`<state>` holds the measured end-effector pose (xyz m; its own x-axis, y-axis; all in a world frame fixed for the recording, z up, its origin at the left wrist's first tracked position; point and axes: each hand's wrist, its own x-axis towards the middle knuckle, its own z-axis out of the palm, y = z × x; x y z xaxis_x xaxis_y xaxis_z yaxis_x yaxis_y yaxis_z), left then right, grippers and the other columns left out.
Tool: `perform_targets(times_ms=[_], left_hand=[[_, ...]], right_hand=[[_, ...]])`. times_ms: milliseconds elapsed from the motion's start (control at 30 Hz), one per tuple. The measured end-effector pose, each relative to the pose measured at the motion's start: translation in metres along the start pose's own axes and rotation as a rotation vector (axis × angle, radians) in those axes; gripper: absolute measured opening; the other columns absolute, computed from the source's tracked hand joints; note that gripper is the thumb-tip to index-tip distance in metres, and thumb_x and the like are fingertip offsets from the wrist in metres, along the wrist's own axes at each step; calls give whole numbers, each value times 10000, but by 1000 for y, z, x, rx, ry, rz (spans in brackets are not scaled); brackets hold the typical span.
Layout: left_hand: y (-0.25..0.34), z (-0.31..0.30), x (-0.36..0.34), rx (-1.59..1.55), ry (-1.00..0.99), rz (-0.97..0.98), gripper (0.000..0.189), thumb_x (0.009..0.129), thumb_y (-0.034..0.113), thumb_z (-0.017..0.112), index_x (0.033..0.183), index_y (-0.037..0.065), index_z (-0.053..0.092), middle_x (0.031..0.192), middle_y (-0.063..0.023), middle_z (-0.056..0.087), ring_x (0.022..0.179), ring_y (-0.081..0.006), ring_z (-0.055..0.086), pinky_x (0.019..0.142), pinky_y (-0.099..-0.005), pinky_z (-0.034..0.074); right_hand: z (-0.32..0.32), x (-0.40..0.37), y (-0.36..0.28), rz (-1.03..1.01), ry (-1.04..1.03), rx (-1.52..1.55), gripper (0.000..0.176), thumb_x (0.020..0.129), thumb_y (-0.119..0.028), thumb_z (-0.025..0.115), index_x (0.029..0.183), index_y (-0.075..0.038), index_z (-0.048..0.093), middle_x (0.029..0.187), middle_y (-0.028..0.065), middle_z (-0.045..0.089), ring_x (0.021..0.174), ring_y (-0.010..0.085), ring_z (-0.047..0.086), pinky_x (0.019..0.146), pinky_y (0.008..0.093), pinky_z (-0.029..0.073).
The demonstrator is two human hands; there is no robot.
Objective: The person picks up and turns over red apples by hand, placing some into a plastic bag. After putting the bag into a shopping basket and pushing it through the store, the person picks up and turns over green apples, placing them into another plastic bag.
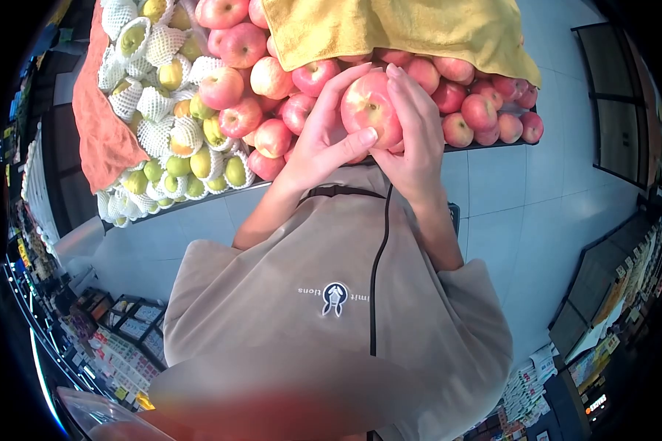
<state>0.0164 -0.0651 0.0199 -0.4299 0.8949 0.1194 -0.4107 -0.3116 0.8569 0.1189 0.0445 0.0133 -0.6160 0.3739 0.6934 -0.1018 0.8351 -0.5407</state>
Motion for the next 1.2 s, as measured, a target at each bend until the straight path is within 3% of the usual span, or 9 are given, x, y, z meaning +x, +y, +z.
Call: perform_targets(times_ms=[200, 367, 500, 667, 800, 833, 967, 1067, 1200], left_hand=[[-4, -4, -2, 44, -3, 120, 827, 817, 127, 778, 1476, 12, 293, 1473, -178, 384, 1352, -259, 406, 1110, -396, 361], [3, -15, 0, 617, -46, 465, 920, 694, 196, 869, 1445, 17, 369, 1450, -171, 428, 1335, -338, 425, 1097, -434, 365], [-2, -16, 4, 627, -84, 568, 951, 689, 225, 871, 1461, 26, 354, 1454, -168, 426, 1339, -351, 419, 1098, -439, 359], [-12, -23, 3, 395, -188, 302, 1012, 670, 329, 889, 1466, 24, 343, 1470, -154, 410, 1336, -301, 427, 1085, -422, 379], [-12, -22, 0, -9, -155, 69, 887, 857, 591, 646, 1464, 26, 331, 1436, -168, 437, 1299, -261, 467, 1053, -386, 428], [-17, -14, -2, -161, -124, 20, 849, 917, 683, 434, 1457, 36, 330, 1396, -180, 468, 1246, -285, 523, 997, -428, 486], [-32, -20, -8, -904, -211, -304, 834, 946, 707, 206, 1440, 48, 336, 1325, -183, 527, 1108, -347, 616, 847, -500, 561], [-30, -17, -5, -1192, -130, -418, 923, 910, 755, 199, 1412, 0, 375, 1224, -271, 573, 1013, -412, 642, 841, -495, 562], [-27, -26, 1, -907, -305, -437, 881, 923, 737, 215, 1388, 14, 407, 1262, -239, 564, 1061, -395, 628, 879, -484, 551]], right_hand=[[1, -1, -1, -1, 6, 32, 817, 727, -124, 827, 1406, 8, 393, 1408, 210, 483, 1268, 358, 508, 1052, 431, 449], [-4, -6, -4, 116, -49, 226, 864, 690, -119, 856, 1415, -38, 394, 1404, 206, 485, 1274, 350, 507, 1054, 433, 448], [-3, -11, 3, 45, 0, 229, 815, 696, -129, 865, 1379, -67, 426, 1392, 196, 489, 1260, 349, 515, 1023, 433, 476], [-4, -13, 1, -179, 91, -38, 758, 699, -119, 865, 1340, -87, 462, 1359, 165, 492, 1223, 342, 533, 970, 417, 514], [-3, -12, -10, -78, 41, -44, 799, 661, -85, 870, 1350, -92, 465, 1355, 154, 485, 1229, 349, 521, 989, 428, 489], [-3, -9, -14, -53, 25, -13, 822, 647, -72, 870, 1359, -90, 461, 1371, 159, 483, 1246, 356, 509, 1008, 436, 471], [-2, -4, -21, 99, -42, 96, 893, 615, -51, 873, 1394, -89, 436, 1389, 166, 492, 1265, 352, 503, 1038, 433, 435], [-3, 2, -20, 133, -142, 257, 913, 590, -58, 887, 1391, -78, 449, 1393, 166, 506, 1277, 336, 504, 1048, 417, 423], [-11, 1, -18, 257, -211, 340, 866, 558, -70, 906, 1332, -74, 518, 1338, 147, 539, 1225, 310, 537, 995, 396, 462]])
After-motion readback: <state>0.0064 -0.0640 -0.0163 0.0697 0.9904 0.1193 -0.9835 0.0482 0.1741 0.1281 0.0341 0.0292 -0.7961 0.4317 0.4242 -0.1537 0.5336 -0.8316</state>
